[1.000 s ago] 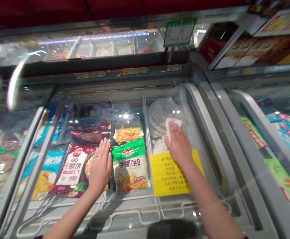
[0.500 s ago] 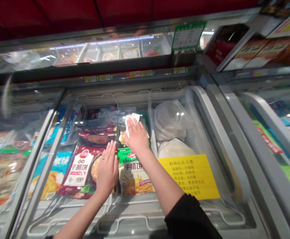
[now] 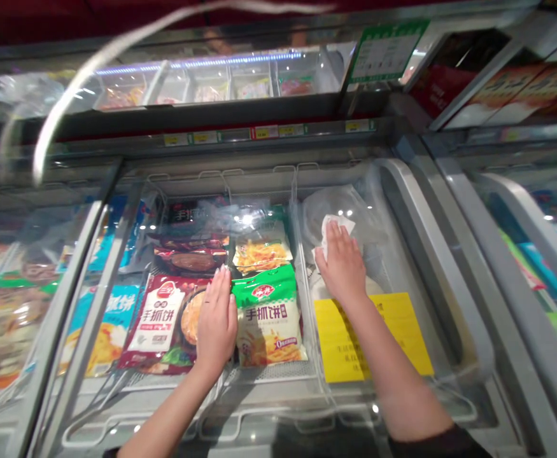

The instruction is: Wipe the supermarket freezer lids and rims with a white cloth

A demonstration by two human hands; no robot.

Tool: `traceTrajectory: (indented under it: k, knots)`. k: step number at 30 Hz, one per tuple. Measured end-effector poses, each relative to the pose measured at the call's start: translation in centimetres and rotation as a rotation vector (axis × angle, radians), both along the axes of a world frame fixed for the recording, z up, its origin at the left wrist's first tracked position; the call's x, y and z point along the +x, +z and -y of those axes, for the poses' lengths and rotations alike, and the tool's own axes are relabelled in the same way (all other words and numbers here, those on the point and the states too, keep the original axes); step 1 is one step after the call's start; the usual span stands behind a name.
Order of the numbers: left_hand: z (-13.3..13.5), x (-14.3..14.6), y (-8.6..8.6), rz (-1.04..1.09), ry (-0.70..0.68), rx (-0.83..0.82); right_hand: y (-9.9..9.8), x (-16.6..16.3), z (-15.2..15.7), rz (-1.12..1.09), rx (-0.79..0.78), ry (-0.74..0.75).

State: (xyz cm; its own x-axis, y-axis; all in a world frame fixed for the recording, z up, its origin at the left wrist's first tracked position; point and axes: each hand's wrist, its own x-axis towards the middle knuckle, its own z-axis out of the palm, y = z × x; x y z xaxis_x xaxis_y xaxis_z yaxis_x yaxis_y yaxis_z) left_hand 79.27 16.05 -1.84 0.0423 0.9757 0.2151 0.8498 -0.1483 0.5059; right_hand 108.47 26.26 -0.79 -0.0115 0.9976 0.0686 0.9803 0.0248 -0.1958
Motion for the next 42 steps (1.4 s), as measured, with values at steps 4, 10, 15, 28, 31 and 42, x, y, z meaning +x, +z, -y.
traceTrajectory:
  k: [4, 10, 15, 28, 31, 42]
  knots:
    - [-0.2, 0.0, -0.1, -0.011, -0.001, 0.012, 0.4, -5.6, -1.4, -0.066, -0.007, 0.092]
    - [-0.4, -0.2, -0.4, -0.02, -0.008, 0.052, 0.7, -12.7, 6.3, -0.143, -0.034, 0.487]
    - [-0.5, -0.2, -0.8, -0.072, -0.018, 0.078, 0.1, -5.7, 13.4, -0.084, -0.068, 0.599]
    - [7.3, 7.4, -0.2, -0.144, -0.197, 0.013, -0.7, 12.2, 20.0, 0.026, -0.125, 0.344]
    - [11.8, 11.3, -0.1, -0.166, -0.274, -0.034, -0.9, 13.8, 25.0, 0.025, -0.154, 0.511]
    - [16.6, 14.2, -0.6, -0.148, -0.098, -0.028, -1.5, 16.4, 27.9, 0.053, -0.141, 0.375]
